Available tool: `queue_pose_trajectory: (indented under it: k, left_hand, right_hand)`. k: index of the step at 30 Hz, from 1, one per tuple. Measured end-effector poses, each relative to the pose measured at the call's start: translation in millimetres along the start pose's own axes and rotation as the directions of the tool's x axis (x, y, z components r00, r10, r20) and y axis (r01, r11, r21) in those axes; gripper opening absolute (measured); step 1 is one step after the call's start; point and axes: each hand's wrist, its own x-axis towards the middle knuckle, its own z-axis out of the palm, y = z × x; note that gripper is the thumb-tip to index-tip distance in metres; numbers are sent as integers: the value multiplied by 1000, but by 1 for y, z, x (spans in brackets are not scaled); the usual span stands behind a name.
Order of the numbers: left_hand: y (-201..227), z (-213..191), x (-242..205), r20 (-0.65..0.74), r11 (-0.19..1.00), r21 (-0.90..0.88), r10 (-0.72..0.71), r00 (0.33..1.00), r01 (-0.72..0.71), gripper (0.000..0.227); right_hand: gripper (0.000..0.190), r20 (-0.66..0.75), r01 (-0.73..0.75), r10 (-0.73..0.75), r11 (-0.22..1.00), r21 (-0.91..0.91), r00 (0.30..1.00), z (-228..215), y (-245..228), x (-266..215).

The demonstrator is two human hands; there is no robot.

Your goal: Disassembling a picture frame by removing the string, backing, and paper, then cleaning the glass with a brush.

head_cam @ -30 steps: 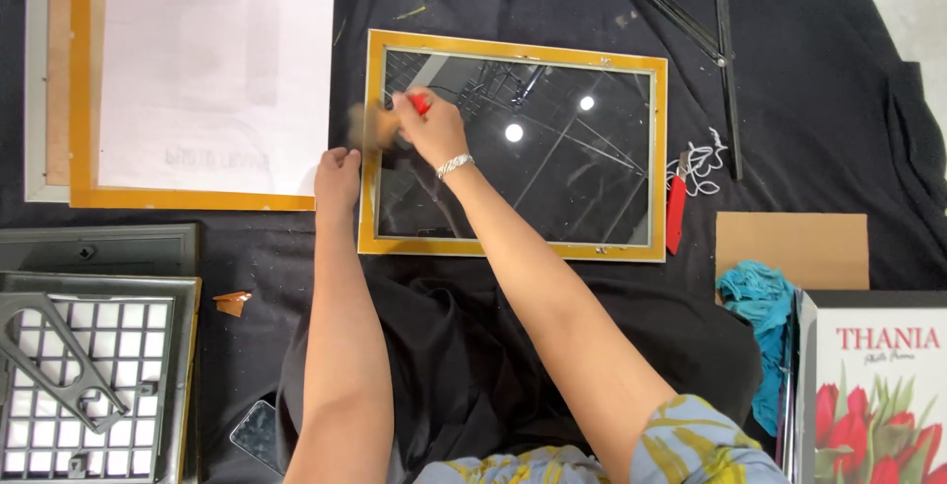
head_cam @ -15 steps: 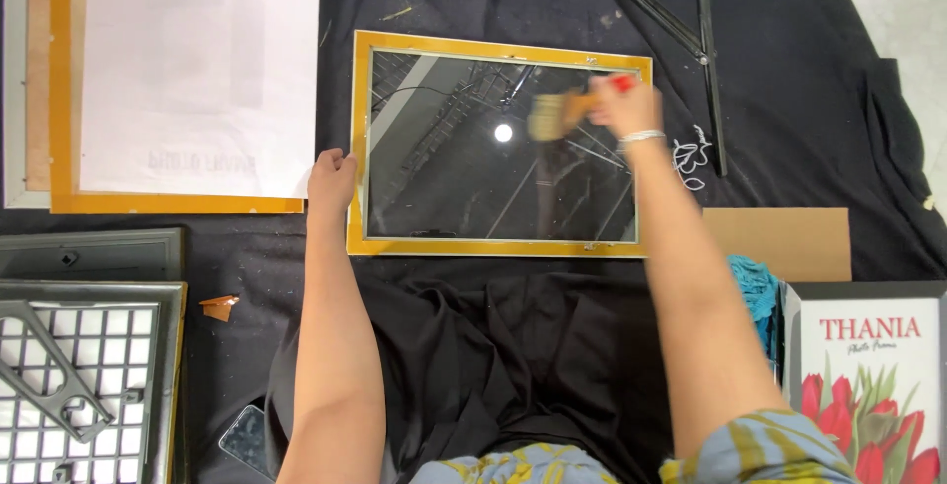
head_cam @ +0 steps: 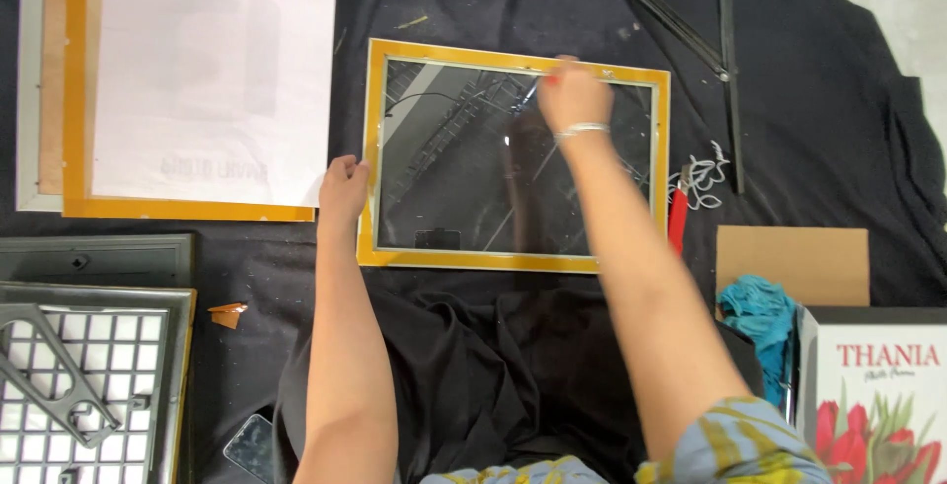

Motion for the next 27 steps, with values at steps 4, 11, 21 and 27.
queue_pose_trajectory:
  k: [4, 11, 21, 27]
  left_hand:
    - [6, -4, -5, -7, 999, 2, -46, 999, 46, 55]
    - [60, -23, -32, 21, 962, -11, -272, 962, 272, 45]
    - [1, 0, 1, 33, 995, 89, -36, 999, 33, 56]
    - [0, 1, 1, 1, 997, 64, -46, 999, 46, 55]
  right_hand:
    - [20, 47, 71, -89, 949, 308, 995, -14, -131, -4]
    - [32, 46, -23, -41, 436, 900, 998, -23, -219, 7]
    - [30, 389, -422, 167, 283, 861, 906, 21, -63, 22]
    - [42, 347, -449, 310, 375, 811, 885, -4, 91, 21]
